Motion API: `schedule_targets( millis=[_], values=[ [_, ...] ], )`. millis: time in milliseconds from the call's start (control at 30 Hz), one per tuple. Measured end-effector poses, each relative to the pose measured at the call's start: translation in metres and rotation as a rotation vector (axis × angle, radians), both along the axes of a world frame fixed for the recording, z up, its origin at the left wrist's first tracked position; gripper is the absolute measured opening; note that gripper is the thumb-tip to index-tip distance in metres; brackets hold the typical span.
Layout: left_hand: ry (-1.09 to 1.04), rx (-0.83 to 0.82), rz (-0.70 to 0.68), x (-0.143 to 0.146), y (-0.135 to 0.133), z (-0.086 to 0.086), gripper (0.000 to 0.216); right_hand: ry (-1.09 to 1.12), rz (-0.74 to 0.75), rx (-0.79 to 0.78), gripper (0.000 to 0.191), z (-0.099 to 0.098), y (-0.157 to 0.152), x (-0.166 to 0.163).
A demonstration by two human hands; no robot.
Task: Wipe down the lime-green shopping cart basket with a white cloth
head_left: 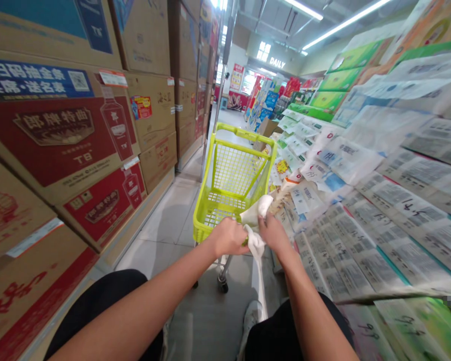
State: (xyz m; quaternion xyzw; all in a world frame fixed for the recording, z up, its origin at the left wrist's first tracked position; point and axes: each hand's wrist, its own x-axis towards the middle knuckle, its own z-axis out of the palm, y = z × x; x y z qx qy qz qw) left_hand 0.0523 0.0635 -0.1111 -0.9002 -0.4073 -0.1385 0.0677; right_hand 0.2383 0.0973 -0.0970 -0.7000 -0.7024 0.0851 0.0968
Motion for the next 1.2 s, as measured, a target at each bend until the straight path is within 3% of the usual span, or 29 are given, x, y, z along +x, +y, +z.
schedule_targets(
  millis=[200, 400, 567, 633, 733, 833, 933, 1000, 1100, 1200],
  values=[
    [0.009, 0.038, -0.095, -0.018, -0.004, 0.000, 0.044, -0.015, -0.085, 0.132, 0.047, 0.020, 0.009, 0.018],
    [0.069, -0.020, -0.119, -0.066, -0.013, 0.011, 0.067, 0.147, -0.181, 0.373, 0.040, 0.016, 0.035, 0.043],
    [0.079, -0.179, 0.153, -0.095, -0.021, 0.036, 0.066, 0.506, -0.152, 0.447, 0.038, 0.008, 0.056, 0.050],
    [0.011, -0.200, 0.269, -0.082, -0.029, 0.046, 0.059, 0.668, -0.161, 0.436, 0.039, 0.006, 0.058, 0.048],
    [-0.139, -0.210, 0.413, -0.042, -0.041, 0.052, 0.049, 0.762, -0.173, 0.453, 0.039, 0.006, 0.056, 0.045],
    [-0.138, -0.139, 0.451, -0.003, -0.043, 0.048, 0.057, 0.689, -0.215, 0.497, 0.040, 0.010, 0.050, 0.048],
    [-0.114, -0.117, 0.539, 0.010, -0.034, 0.042, 0.047, 0.738, -0.301, 0.593, 0.039, 0.016, 0.044, 0.055],
    [-0.117, -0.134, 0.598, 0.006, -0.023, 0.040, 0.043, 0.961, -0.312, 0.693, 0.034, 0.021, 0.043, 0.059],
    [-0.126, -0.126, 0.655, -0.013, -0.008, 0.038, 0.047, 1.508, -0.294, 0.779, 0.024, 0.028, 0.045, 0.065],
    [-0.138, -0.122, 0.713, -0.041, 0.008, 0.037, 0.048, 1.845, -0.233, 0.614, 0.020, 0.037, 0.042, 0.074]
  ],
)
